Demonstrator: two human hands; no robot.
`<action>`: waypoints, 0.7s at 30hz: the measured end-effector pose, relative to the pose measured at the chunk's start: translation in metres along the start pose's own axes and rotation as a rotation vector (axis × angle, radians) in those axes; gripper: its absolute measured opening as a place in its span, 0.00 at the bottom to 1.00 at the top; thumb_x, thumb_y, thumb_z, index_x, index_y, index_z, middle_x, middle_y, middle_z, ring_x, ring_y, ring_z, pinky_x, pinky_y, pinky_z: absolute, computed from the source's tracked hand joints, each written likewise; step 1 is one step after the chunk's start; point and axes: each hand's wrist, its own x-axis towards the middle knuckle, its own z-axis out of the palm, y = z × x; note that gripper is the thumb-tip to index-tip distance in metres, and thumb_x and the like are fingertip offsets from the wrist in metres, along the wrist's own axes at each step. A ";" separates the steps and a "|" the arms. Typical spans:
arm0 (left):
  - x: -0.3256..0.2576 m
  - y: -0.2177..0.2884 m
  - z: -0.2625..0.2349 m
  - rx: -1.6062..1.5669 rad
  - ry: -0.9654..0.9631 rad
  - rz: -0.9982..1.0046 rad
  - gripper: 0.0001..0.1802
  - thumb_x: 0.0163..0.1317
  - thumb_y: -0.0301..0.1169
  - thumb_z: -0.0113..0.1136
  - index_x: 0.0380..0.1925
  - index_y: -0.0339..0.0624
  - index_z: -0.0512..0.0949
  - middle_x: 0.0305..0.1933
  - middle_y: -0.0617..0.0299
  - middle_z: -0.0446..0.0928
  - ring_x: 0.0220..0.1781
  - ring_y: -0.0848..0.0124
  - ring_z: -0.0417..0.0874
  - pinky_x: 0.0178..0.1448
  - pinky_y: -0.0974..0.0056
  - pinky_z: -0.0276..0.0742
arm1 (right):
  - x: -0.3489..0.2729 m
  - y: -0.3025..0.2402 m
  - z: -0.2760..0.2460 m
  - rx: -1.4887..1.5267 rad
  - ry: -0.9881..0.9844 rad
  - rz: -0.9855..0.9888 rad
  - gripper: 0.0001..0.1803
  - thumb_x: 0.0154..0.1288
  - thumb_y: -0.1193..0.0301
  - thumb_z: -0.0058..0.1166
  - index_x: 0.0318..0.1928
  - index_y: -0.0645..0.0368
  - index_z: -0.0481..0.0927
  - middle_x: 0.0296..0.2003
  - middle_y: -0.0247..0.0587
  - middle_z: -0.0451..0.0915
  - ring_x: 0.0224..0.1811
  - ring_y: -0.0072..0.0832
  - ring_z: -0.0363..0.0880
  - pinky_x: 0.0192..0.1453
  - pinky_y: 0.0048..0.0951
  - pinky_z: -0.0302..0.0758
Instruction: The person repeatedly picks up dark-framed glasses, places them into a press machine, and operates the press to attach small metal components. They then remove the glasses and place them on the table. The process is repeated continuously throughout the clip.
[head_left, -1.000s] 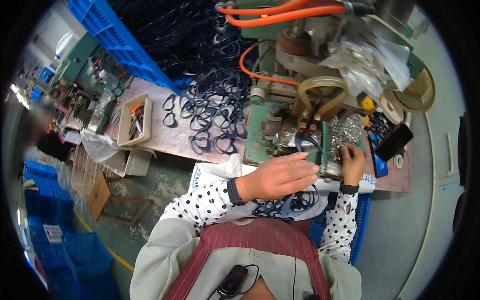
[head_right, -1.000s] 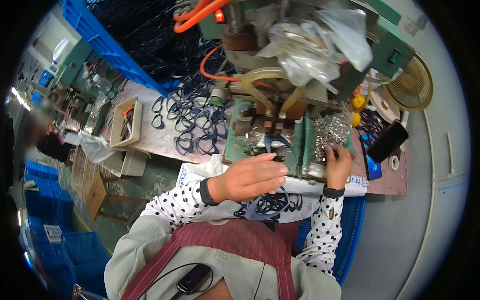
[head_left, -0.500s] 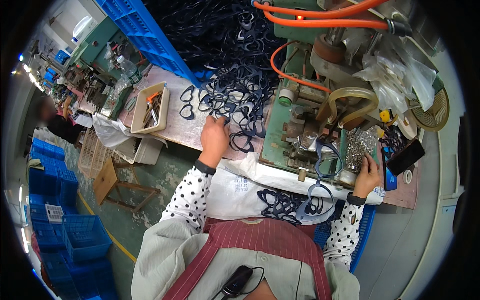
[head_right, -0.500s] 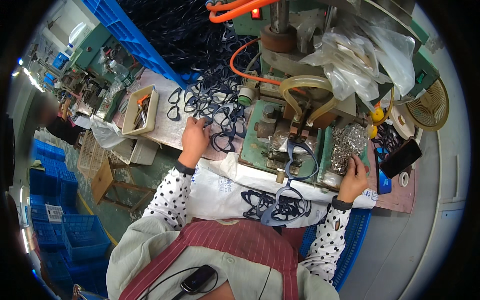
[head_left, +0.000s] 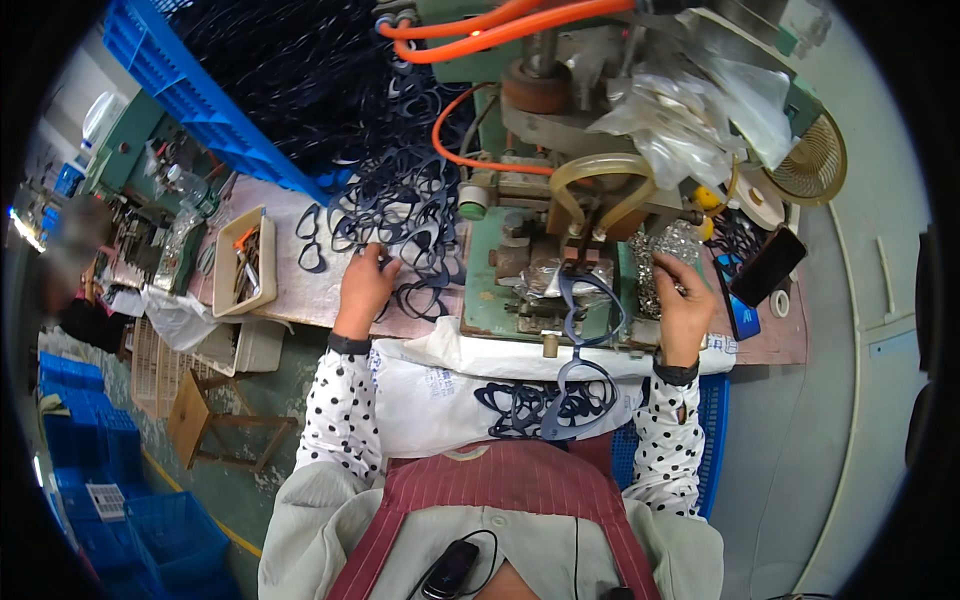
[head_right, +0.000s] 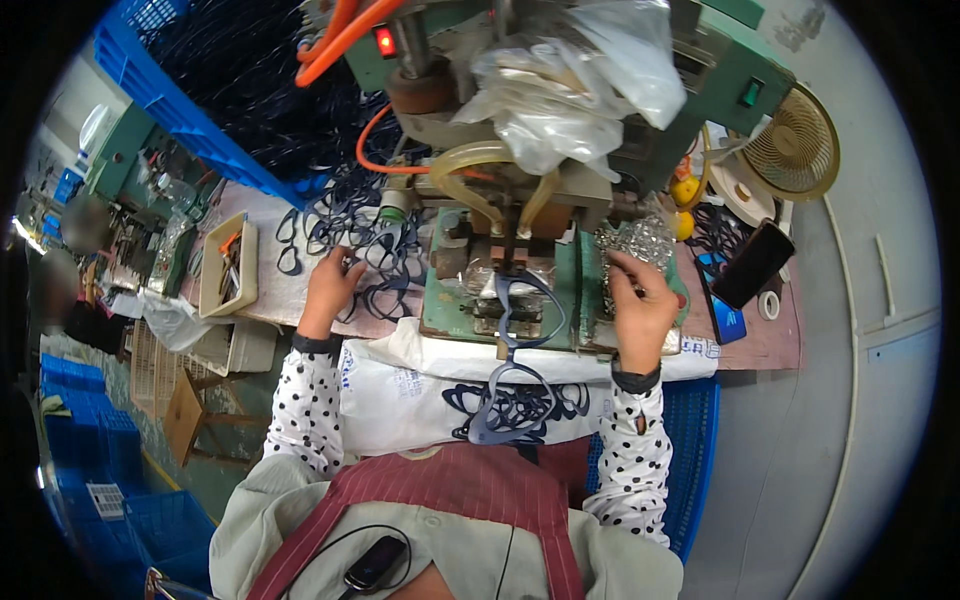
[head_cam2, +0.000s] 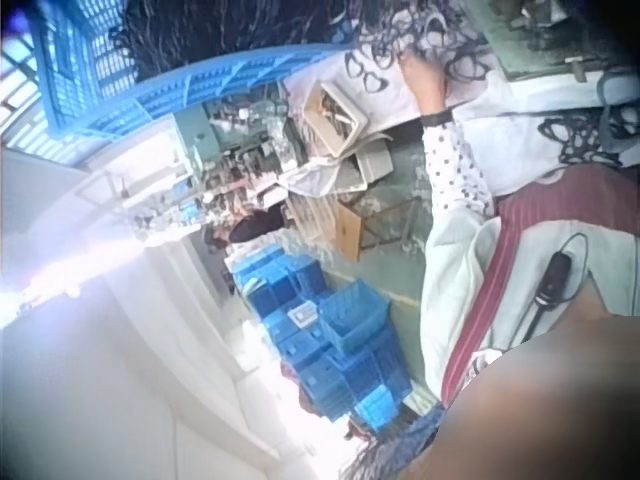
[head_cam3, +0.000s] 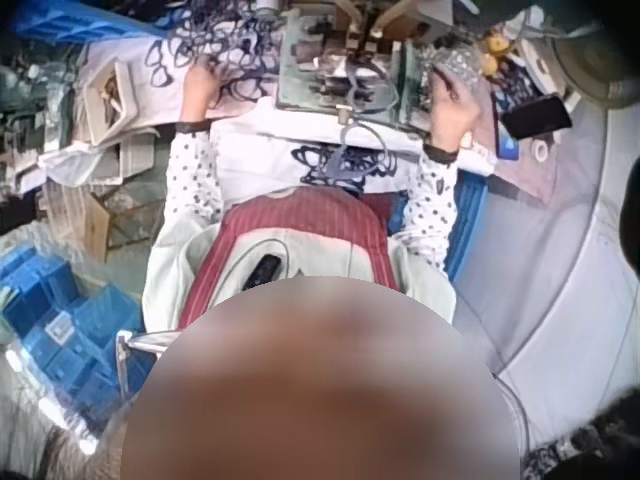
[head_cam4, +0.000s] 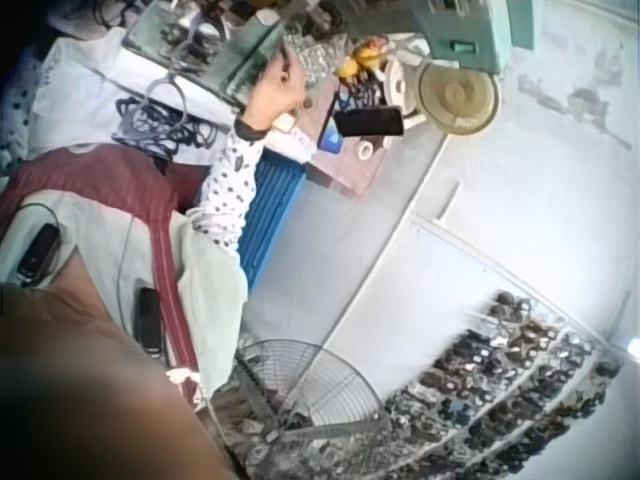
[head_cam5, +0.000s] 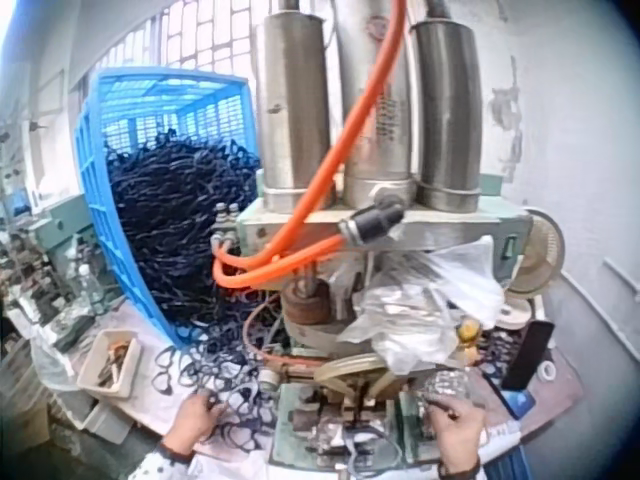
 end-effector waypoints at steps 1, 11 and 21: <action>0.000 0.000 -0.004 0.027 -0.081 -0.037 0.17 0.59 0.38 0.64 0.42 0.40 0.75 0.34 0.43 0.80 0.38 0.44 0.81 0.41 0.47 0.76 | -0.002 -0.011 0.003 0.062 -0.055 0.039 0.10 0.63 0.79 0.57 0.45 0.66 0.84 0.37 0.35 0.84 0.38 0.19 0.79 0.43 0.19 0.73; -0.019 0.111 -0.064 -0.492 0.096 0.112 0.10 0.69 0.28 0.50 0.47 0.40 0.77 0.31 0.57 0.84 0.34 0.62 0.84 0.41 0.65 0.76 | -0.019 -0.076 0.032 0.164 -0.215 -0.041 0.15 0.50 0.79 0.65 0.42 0.65 0.81 0.34 0.39 0.80 0.37 0.24 0.80 0.46 0.25 0.74; -0.045 0.171 -0.073 -0.444 0.396 0.952 0.17 0.53 0.22 0.62 0.45 0.42 0.82 0.45 0.54 0.82 0.44 0.58 0.83 0.50 0.55 0.77 | -0.009 -0.085 0.052 0.191 -0.224 -0.061 0.22 0.48 0.79 0.65 0.45 0.69 0.72 0.29 0.40 0.83 0.32 0.22 0.81 0.41 0.23 0.75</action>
